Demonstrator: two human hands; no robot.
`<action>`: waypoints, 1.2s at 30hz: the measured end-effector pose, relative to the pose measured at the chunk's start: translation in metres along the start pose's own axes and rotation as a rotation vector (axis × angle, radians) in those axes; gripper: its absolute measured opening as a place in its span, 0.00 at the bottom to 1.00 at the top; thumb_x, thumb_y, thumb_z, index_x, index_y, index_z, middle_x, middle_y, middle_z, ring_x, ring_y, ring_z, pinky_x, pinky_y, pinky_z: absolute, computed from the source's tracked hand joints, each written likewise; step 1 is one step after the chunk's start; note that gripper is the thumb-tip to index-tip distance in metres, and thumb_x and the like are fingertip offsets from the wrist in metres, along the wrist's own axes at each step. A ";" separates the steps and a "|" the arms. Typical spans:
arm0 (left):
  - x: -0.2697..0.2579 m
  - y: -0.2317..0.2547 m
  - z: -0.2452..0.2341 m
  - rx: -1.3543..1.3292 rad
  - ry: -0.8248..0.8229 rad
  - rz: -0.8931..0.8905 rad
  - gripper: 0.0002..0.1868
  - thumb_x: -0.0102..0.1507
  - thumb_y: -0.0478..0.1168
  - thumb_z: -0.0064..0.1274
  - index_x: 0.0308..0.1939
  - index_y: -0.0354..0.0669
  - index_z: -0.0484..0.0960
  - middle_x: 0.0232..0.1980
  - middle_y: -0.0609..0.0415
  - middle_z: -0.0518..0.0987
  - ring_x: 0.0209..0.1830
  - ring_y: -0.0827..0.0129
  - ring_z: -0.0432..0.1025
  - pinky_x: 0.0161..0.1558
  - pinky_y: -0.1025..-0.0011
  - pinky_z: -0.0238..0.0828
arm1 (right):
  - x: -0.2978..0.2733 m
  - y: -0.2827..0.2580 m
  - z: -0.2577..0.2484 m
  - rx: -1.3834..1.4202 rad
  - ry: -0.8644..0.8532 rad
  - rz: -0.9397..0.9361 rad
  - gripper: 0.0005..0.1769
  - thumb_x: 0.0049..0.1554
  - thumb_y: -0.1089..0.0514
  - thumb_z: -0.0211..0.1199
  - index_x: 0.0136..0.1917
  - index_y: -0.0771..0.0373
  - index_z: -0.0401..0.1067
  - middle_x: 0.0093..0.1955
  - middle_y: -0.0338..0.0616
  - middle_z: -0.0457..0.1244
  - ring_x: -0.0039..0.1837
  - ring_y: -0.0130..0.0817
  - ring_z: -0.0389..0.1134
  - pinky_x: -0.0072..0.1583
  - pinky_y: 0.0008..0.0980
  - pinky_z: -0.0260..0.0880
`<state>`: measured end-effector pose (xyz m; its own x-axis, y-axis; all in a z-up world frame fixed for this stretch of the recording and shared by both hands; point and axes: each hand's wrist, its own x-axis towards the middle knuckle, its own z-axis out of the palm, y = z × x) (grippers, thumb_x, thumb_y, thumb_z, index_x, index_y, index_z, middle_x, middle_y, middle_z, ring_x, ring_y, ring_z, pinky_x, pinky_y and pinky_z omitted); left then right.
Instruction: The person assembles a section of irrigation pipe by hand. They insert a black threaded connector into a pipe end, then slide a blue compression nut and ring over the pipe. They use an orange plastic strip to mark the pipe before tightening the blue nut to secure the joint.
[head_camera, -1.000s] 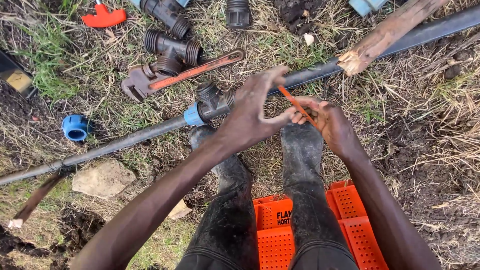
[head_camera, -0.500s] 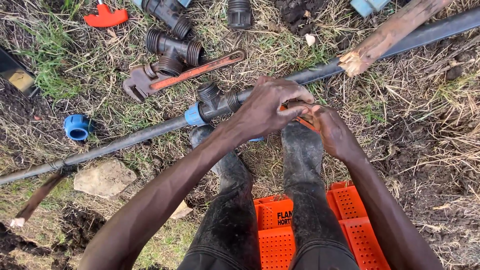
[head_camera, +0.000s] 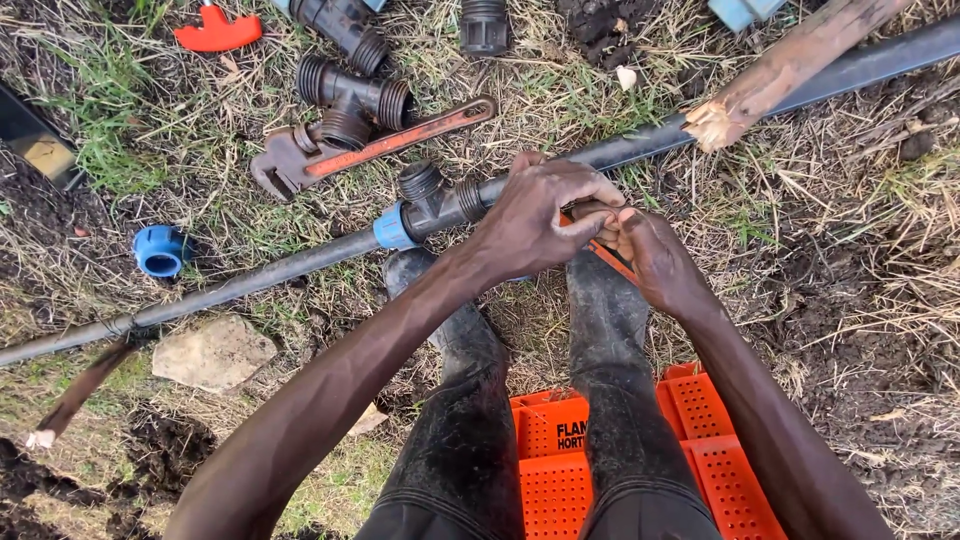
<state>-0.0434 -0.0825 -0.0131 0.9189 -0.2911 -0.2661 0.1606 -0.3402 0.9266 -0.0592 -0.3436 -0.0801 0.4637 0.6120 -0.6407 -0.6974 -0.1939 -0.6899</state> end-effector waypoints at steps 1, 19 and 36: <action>0.000 0.001 0.000 0.003 0.002 -0.006 0.07 0.64 0.40 0.56 0.45 0.53 0.84 0.45 0.53 0.86 0.52 0.60 0.78 0.59 0.55 0.55 | 0.001 -0.009 0.007 -0.032 0.007 0.006 0.17 0.67 0.51 0.35 0.48 0.60 0.63 0.50 0.47 0.61 0.58 0.42 0.64 0.67 0.52 0.60; 0.001 0.001 0.002 -0.061 -0.006 -0.051 0.08 0.64 0.38 0.54 0.46 0.52 0.83 0.46 0.50 0.86 0.52 0.56 0.79 0.61 0.52 0.54 | 0.002 -0.099 0.059 -0.149 0.051 -0.047 0.18 0.71 0.53 0.35 0.47 0.59 0.64 0.46 0.38 0.55 0.51 0.31 0.57 0.59 0.38 0.62; 0.002 0.006 -0.033 -0.162 -0.151 -0.159 0.11 0.64 0.34 0.53 0.51 0.45 0.83 0.50 0.46 0.83 0.45 0.61 0.76 0.51 0.60 0.71 | -0.001 -0.121 0.067 -0.280 0.020 -0.028 0.19 0.68 0.62 0.42 0.62 0.78 0.67 0.58 0.73 0.67 0.64 0.56 0.68 0.68 0.61 0.62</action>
<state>-0.0288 -0.0555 0.0003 0.8152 -0.3797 -0.4373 0.3655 -0.2483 0.8971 -0.0117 -0.2699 0.0269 0.4930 0.6054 -0.6249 -0.5074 -0.3834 -0.7717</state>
